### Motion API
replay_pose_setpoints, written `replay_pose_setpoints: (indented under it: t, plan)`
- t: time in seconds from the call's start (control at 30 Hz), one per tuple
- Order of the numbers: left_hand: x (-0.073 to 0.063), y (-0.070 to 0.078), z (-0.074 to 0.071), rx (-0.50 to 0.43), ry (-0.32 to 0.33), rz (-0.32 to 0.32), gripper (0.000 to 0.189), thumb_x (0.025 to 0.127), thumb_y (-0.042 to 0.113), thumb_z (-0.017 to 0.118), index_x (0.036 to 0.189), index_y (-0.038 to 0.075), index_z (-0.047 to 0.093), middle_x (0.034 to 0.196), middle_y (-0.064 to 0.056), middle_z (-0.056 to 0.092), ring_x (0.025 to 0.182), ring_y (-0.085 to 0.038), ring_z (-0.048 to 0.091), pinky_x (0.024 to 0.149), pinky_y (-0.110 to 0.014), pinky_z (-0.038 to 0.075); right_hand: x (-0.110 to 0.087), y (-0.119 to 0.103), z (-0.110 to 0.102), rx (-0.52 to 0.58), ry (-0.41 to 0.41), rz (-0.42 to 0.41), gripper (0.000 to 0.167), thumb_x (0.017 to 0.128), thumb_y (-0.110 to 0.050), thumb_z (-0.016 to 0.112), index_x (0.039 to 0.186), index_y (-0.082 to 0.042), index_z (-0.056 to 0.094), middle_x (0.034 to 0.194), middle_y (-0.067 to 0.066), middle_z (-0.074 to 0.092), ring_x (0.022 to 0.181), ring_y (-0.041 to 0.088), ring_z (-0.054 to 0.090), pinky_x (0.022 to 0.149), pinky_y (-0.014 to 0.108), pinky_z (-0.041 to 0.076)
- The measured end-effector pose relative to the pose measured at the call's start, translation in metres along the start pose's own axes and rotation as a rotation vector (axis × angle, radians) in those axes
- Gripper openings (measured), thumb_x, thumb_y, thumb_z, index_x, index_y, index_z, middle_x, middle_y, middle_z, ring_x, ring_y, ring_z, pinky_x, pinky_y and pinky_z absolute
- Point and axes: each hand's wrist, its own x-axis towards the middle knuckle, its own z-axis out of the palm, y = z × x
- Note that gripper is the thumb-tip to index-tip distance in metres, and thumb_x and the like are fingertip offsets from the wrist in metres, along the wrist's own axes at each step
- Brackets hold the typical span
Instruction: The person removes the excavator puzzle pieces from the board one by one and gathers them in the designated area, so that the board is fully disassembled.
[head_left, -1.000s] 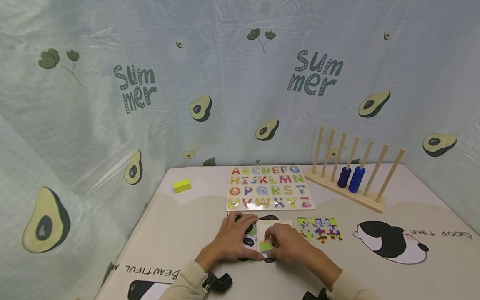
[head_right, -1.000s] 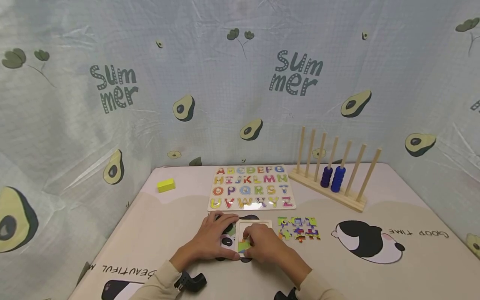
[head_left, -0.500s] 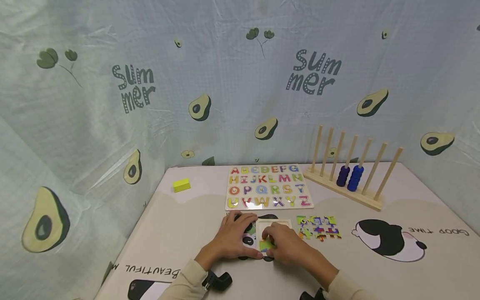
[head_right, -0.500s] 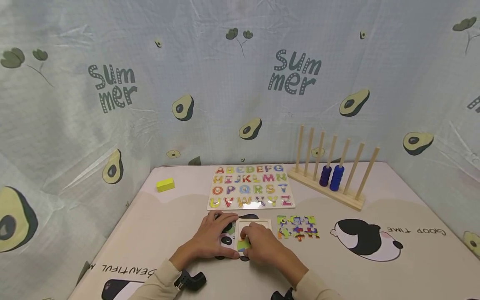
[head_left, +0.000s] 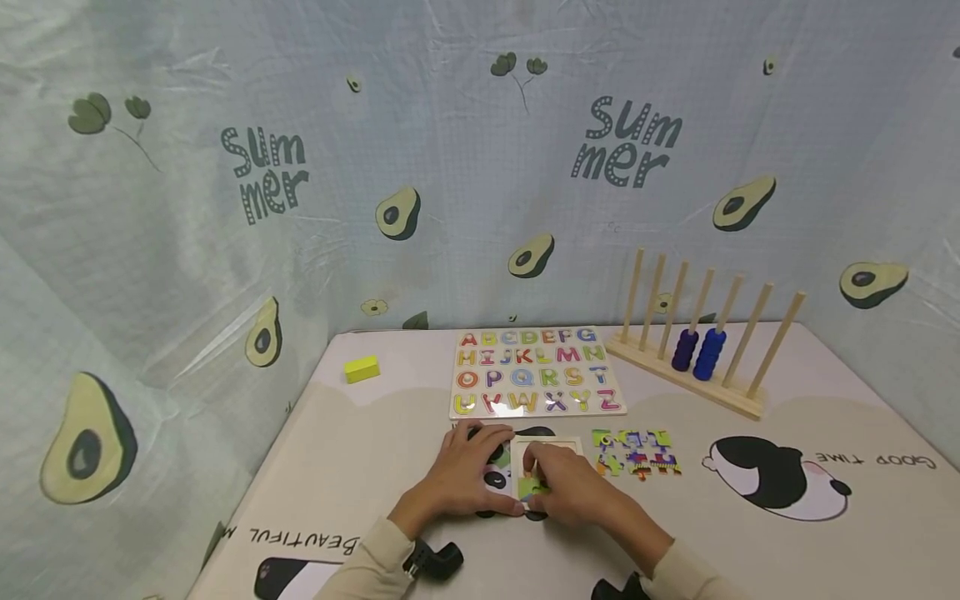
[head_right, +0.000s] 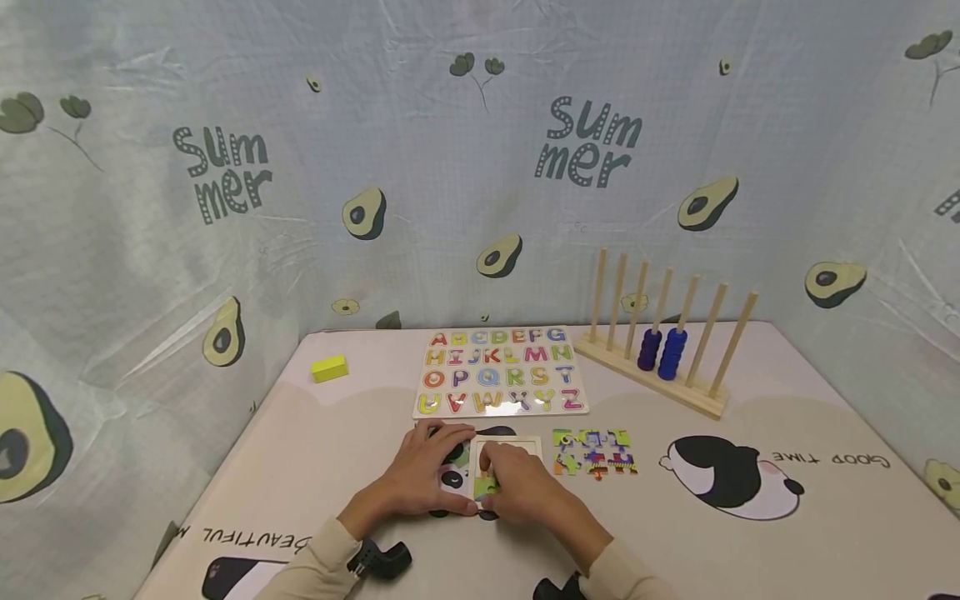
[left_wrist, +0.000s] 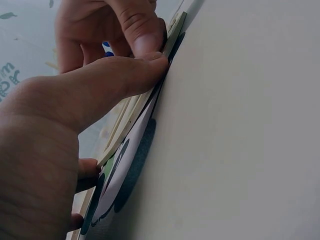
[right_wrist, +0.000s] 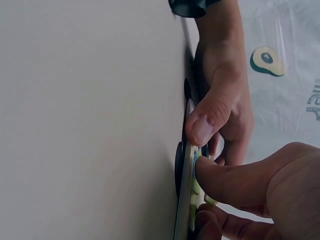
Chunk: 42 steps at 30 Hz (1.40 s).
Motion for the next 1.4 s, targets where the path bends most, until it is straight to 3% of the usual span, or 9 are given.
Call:
replay_pose_setpoints:
  t: [0.23,0.63,0.8,0.97,1.13,1.4]
  plan:
    - [0.000,0.001,-0.001,-0.002,-0.001,0.005,0.102,0.065,0.080,0.073,0.149,0.027,0.050,0.152,0.011,0.046,0.138,-0.026,0.029,0.112,-0.054,0.026,-0.002,0.002,0.002,0.051,0.060,-0.030,0.023,0.089,-0.005,0.072,0.102,-0.015,0.055,0.079,-0.003,0.055,0.070,0.015,0.050,0.061,0.029,0.040]
    - [0.000,0.001,-0.001,0.001,0.004,0.001,0.102,0.065,0.080,0.073,0.149,0.027,0.050,0.152,0.011,0.046,0.137,-0.026,0.030,0.112,-0.053,0.026,-0.008,0.014,-0.005,0.180,0.160,-0.068,0.011,0.095,-0.008,0.066,0.102,-0.015,0.061,0.078,-0.005,0.054,0.072,0.012,0.051,0.064,0.026,0.041]
    - [-0.001,0.001,-0.001,0.011,-0.005,-0.006,0.103,0.065,0.080,0.074,0.150,0.027,0.049,0.153,0.011,0.045,0.137,-0.025,0.030,0.112,-0.052,0.027,-0.018,0.022,-0.012,0.255,0.175,-0.051,0.010,0.097,-0.010,0.066,0.106,-0.011,0.063,0.079,-0.002,0.055,0.071,0.013,0.052,0.061,0.025,0.043]
    - [-0.001,0.000,0.000,0.009,-0.001,-0.007,0.103,0.065,0.079,0.074,0.150,0.028,0.048,0.153,0.012,0.045,0.136,-0.024,0.030,0.111,-0.052,0.027,-0.029,0.031,-0.023,0.338,0.160,-0.004,0.013,0.097,-0.007,0.066,0.109,-0.007,0.062,0.079,0.003,0.057,0.062,0.014,0.054,0.051,0.025,0.046]
    - [-0.001,-0.001,0.001,0.018,-0.002,-0.008,0.103,0.065,0.079,0.074,0.150,0.028,0.048,0.153,0.012,0.045,0.137,-0.025,0.030,0.112,-0.052,0.027,-0.040,0.044,-0.035,0.348,0.165,0.026,0.013,0.097,-0.006,0.065,0.110,-0.005,0.062,0.076,0.004,0.058,0.058,0.015,0.055,0.049,0.027,0.047]
    - [-0.001,0.000,0.000,0.017,-0.011,-0.007,0.103,0.065,0.078,0.075,0.151,0.028,0.047,0.153,0.011,0.045,0.137,-0.025,0.030,0.111,-0.051,0.027,-0.051,0.062,-0.047,0.262,0.193,0.025,0.012,0.096,-0.009,0.068,0.107,-0.005,0.064,0.071,0.002,0.057,0.056,0.015,0.055,0.049,0.028,0.047]
